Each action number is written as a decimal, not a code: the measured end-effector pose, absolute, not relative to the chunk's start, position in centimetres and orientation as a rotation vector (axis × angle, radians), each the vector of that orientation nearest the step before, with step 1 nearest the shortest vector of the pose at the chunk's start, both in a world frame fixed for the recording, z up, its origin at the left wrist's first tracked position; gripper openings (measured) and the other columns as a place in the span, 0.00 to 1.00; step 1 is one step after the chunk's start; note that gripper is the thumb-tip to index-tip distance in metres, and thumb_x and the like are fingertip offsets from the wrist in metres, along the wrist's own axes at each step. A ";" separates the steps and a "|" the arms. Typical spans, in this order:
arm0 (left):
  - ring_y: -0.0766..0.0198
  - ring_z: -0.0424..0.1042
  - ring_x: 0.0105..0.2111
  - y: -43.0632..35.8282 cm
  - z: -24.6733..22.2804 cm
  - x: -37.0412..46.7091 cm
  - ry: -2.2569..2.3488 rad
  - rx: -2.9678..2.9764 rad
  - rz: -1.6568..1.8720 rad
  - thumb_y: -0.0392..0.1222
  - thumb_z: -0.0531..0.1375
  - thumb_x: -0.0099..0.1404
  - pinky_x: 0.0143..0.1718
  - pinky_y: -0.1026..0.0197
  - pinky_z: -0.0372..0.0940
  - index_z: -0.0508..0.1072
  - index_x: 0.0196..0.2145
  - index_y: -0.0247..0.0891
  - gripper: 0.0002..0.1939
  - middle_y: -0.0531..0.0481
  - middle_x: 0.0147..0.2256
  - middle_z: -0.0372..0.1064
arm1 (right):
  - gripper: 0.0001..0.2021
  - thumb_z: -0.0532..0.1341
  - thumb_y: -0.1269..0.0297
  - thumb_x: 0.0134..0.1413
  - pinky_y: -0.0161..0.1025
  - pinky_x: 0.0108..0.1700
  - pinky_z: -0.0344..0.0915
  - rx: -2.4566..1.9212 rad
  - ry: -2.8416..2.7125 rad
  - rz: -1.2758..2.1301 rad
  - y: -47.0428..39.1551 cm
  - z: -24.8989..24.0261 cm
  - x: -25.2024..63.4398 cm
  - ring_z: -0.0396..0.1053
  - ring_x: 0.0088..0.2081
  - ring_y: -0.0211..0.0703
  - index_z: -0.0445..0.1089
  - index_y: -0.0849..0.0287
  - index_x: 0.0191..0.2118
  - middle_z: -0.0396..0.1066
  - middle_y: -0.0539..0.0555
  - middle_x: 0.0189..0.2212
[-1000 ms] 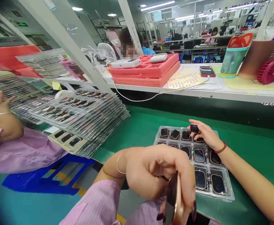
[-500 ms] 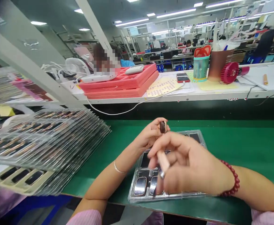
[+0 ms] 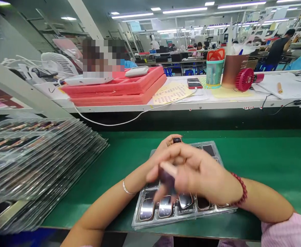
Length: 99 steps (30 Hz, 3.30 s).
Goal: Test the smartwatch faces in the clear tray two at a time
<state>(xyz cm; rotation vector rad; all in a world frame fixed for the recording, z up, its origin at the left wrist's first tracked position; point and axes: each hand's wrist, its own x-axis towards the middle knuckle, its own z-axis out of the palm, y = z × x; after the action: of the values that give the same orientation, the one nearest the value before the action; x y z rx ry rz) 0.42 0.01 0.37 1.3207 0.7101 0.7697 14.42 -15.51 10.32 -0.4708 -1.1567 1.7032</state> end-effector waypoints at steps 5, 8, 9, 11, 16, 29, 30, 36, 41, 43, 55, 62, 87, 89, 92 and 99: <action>0.67 0.72 0.31 0.5 -0.5 0.7 0.752 1.378 0.943 0.36 0.63 0.56 0.33 0.65 0.68 0.72 0.41 0.35 0.13 0.52 0.33 0.72 | 0.22 0.67 0.58 0.58 0.37 0.40 0.78 -0.914 -1.180 1.336 -7.2 4.1 18.7 0.79 0.47 0.46 0.68 0.53 0.57 0.73 0.59 0.56; 0.64 0.74 0.37 1.0 -1.5 0.9 0.738 1.352 0.958 0.30 0.61 0.52 0.38 0.63 0.71 0.70 0.41 0.36 0.16 0.50 0.35 0.73 | 0.21 0.68 0.65 0.54 0.37 0.39 0.77 -1.136 -1.226 1.270 -4.2 0.4 20.8 0.80 0.42 0.43 0.68 0.54 0.54 0.76 0.58 0.50; 0.63 0.75 0.39 1.1 -1.7 0.9 0.734 1.361 0.960 0.28 0.61 0.51 0.39 0.63 0.71 0.70 0.41 0.36 0.18 0.49 0.37 0.74 | 0.21 0.67 0.65 0.53 0.38 0.40 0.77 -1.155 -1.250 1.264 -3.8 -0.4 21.2 0.80 0.42 0.44 0.68 0.55 0.54 0.76 0.58 0.50; 0.62 0.75 0.41 1.1 -1.8 0.9 0.737 1.394 0.952 0.28 0.61 0.51 0.41 0.62 0.71 0.71 0.42 0.36 0.19 0.49 0.39 0.74 | 0.22 0.66 0.66 0.53 0.40 0.40 0.77 -1.137 -1.288 1.261 -3.5 -1.4 21.6 0.79 0.43 0.44 0.68 0.54 0.55 0.75 0.58 0.52; 0.64 0.74 0.33 0.7 -1.0 0.6 0.764 1.435 0.826 0.39 0.61 0.61 0.35 0.62 0.71 0.73 0.43 0.35 0.12 0.47 0.37 0.75 | 0.17 0.66 0.59 0.58 0.38 0.35 0.76 -1.130 -1.327 1.311 -3.7 -1.4 21.4 0.79 0.35 0.41 0.70 0.56 0.52 0.79 0.57 0.44; 0.66 0.73 0.36 1.4 -3.4 0.8 0.737 1.427 0.809 0.25 0.60 0.51 0.44 0.60 0.70 0.70 0.49 0.36 0.27 0.48 0.42 0.74 | 0.22 0.64 0.68 0.48 0.40 0.34 0.73 -1.119 -1.408 1.239 -4.0 -1.9 20.8 0.77 0.33 0.41 0.67 0.57 0.51 0.76 0.55 0.41; 0.66 0.73 0.36 1.4 -3.6 0.8 0.737 1.432 0.808 0.25 0.60 0.51 0.44 0.60 0.70 0.70 0.49 0.36 0.26 0.48 0.42 0.73 | 0.21 0.64 0.67 0.48 0.41 0.34 0.73 -1.125 -1.422 1.227 -4.0 -1.9 20.8 0.77 0.33 0.42 0.67 0.57 0.51 0.76 0.55 0.41; 0.65 0.73 0.37 1.7 -4.1 0.9 0.751 1.486 0.833 0.25 0.60 0.52 0.44 0.58 0.71 0.72 0.49 0.37 0.25 0.47 0.41 0.73 | 0.20 0.65 0.64 0.50 0.43 0.34 0.74 -1.145 -1.473 1.173 -4.0 -1.9 20.8 0.77 0.33 0.44 0.69 0.56 0.51 0.77 0.56 0.40; 0.67 0.72 0.35 1.5 -3.6 0.9 0.734 1.468 0.840 0.27 0.61 0.53 0.42 0.60 0.71 0.71 0.47 0.37 0.22 0.48 0.41 0.73 | 0.20 0.65 0.63 0.50 0.43 0.35 0.74 -1.138 -1.476 1.186 -4.1 -1.6 20.8 0.77 0.33 0.44 0.69 0.56 0.51 0.76 0.56 0.41; 0.68 0.72 0.33 1.3 -3.2 0.8 0.736 1.469 0.832 0.29 0.61 0.55 0.41 0.61 0.71 0.71 0.47 0.36 0.20 0.48 0.40 0.73 | 0.20 0.66 0.62 0.50 0.43 0.35 0.73 -1.132 -1.468 1.208 -4.2 -1.5 20.8 0.77 0.34 0.44 0.69 0.57 0.50 0.76 0.56 0.41; 0.65 0.73 0.33 0.7 -1.8 0.4 0.721 1.501 0.738 0.37 0.62 0.60 0.39 0.60 0.72 0.72 0.44 0.35 0.14 0.48 0.38 0.74 | 0.13 0.66 0.62 0.54 0.38 0.33 0.74 -1.107 -1.433 1.276 -3.7 -1.9 21.2 0.77 0.30 0.40 0.74 0.58 0.45 0.78 0.55 0.37; 0.65 0.73 0.37 0.9 -2.6 0.4 0.718 1.547 0.824 0.31 0.62 0.54 0.42 0.62 0.70 0.72 0.45 0.35 0.19 0.48 0.40 0.74 | 0.18 0.64 0.70 0.52 0.38 0.35 0.75 -1.056 -1.445 1.235 -3.6 -2.2 21.2 0.79 0.34 0.41 0.71 0.57 0.51 0.78 0.55 0.42; 0.63 0.75 0.38 1.2 -1.9 0.0 0.671 1.214 0.801 0.49 0.69 0.59 0.29 0.67 0.65 0.67 0.64 0.40 0.36 0.43 0.50 0.72 | 0.28 0.68 0.58 0.55 0.44 0.45 0.77 -1.060 -1.185 1.332 -3.2 -3.2 22.1 0.78 0.43 0.45 0.69 0.50 0.61 0.74 0.57 0.54; 0.64 0.75 0.36 1.2 -2.0 0.0 0.660 1.227 0.806 0.52 0.70 0.58 0.27 0.68 0.63 0.67 0.63 0.40 0.38 0.43 0.49 0.72 | 0.27 0.71 0.56 0.52 0.41 0.39 0.76 -1.043 -1.205 1.327 -3.2 -3.2 22.1 0.76 0.36 0.41 0.72 0.52 0.58 0.75 0.57 0.50; 0.66 0.74 0.33 1.3 -2.1 0.1 0.655 1.270 0.802 0.54 0.71 0.56 0.25 0.68 0.60 0.65 0.64 0.40 0.41 0.45 0.45 0.73 | 0.26 0.72 0.54 0.49 0.38 0.32 0.73 -1.033 -1.273 1.309 -3.1 -3.1 22.1 0.69 0.27 0.34 0.74 0.56 0.55 0.76 0.56 0.44; 0.68 0.74 0.30 1.4 -2.0 0.1 0.634 1.311 0.759 0.54 0.72 0.54 0.25 0.68 0.56 0.59 0.67 0.42 0.47 0.48 0.42 0.73 | 0.28 0.71 0.53 0.49 0.36 0.27 0.67 -1.066 -1.410 1.269 -3.3 -2.8 22.1 0.63 0.26 0.34 0.73 0.58 0.55 0.74 0.57 0.44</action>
<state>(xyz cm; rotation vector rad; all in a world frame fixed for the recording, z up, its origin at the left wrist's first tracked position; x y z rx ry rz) 0.07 1.35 -1.95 1.3111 0.6338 0.7587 22.14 -3.32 -2.78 -1.0658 -1.4098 1.2692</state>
